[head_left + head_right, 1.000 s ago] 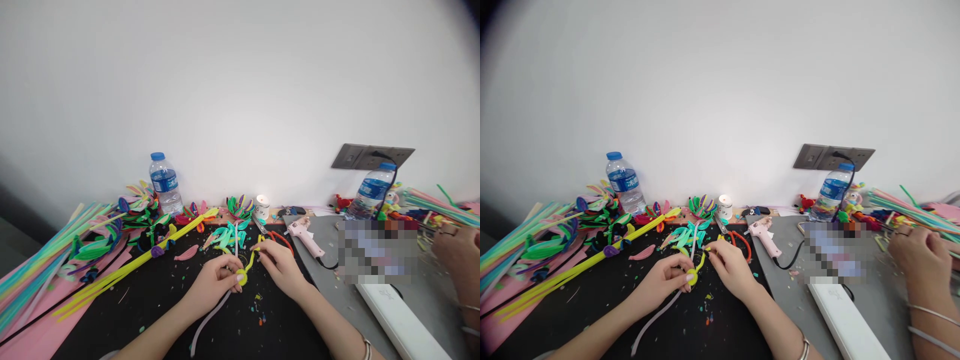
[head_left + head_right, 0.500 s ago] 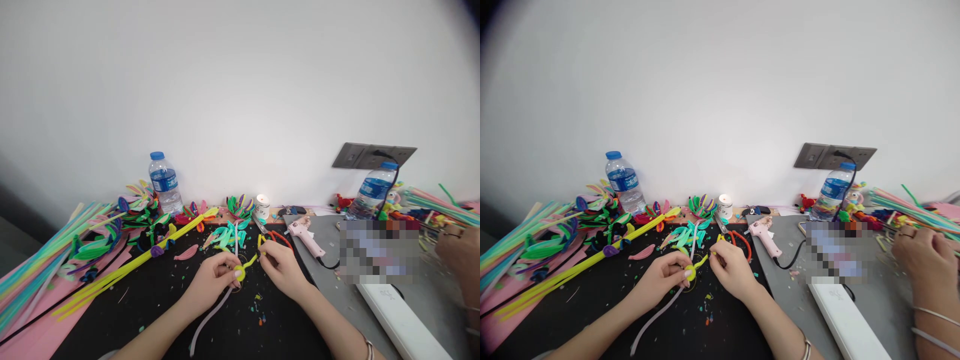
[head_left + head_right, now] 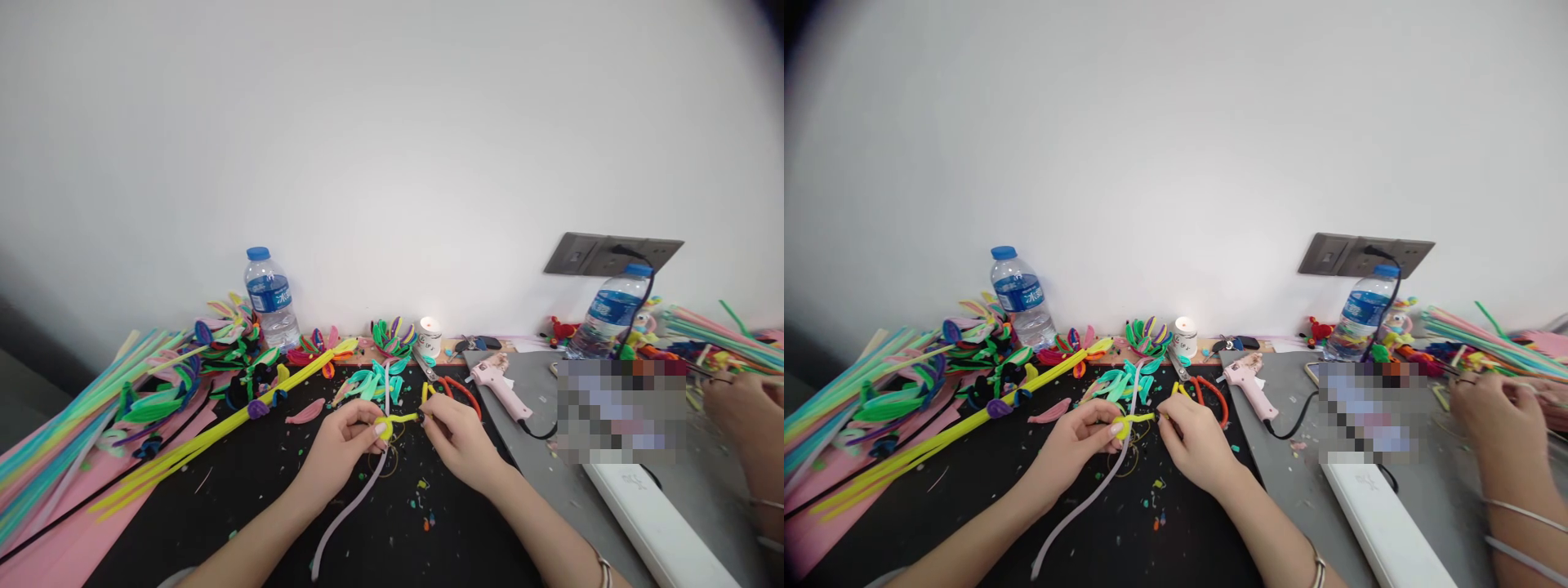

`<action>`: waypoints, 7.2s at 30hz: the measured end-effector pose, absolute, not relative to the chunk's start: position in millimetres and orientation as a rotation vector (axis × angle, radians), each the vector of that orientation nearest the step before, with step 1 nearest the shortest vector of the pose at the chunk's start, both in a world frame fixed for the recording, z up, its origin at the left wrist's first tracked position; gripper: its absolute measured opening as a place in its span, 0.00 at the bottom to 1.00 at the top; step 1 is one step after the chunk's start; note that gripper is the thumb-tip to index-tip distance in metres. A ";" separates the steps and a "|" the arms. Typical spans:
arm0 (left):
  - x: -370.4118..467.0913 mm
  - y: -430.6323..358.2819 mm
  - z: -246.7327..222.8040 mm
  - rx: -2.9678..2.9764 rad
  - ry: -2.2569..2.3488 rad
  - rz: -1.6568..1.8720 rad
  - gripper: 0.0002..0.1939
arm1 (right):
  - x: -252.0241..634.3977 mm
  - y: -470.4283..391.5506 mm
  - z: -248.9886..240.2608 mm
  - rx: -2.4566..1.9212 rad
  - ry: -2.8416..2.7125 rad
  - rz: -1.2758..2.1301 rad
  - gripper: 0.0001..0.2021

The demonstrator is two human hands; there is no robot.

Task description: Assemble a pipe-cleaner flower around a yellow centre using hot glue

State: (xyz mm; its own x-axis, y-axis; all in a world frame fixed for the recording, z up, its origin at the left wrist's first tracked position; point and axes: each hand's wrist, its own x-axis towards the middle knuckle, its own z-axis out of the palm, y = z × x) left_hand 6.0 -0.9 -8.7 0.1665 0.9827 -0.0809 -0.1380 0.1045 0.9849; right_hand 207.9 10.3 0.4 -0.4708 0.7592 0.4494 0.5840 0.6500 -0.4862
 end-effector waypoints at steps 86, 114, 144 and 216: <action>9.1 -3.7 -12.9 1.057 1.083 1.217 0.13 | 176.6 -8.4 -2.5 -0.909 -2.602 0.178 0.11; 12.7 -7.1 -18.7 1.079 1.126 1.251 0.15 | 172.4 -8.6 -8.3 -0.925 -2.602 0.065 0.10; 14.4 -8.7 -17.3 1.041 1.130 1.244 0.17 | 174.1 -7.9 -9.3 -1.032 -2.530 -0.043 0.12; 13.6 -11.3 -9.3 1.040 1.161 1.147 0.19 | 177.8 -6.2 -14.3 -1.058 -2.390 0.090 0.13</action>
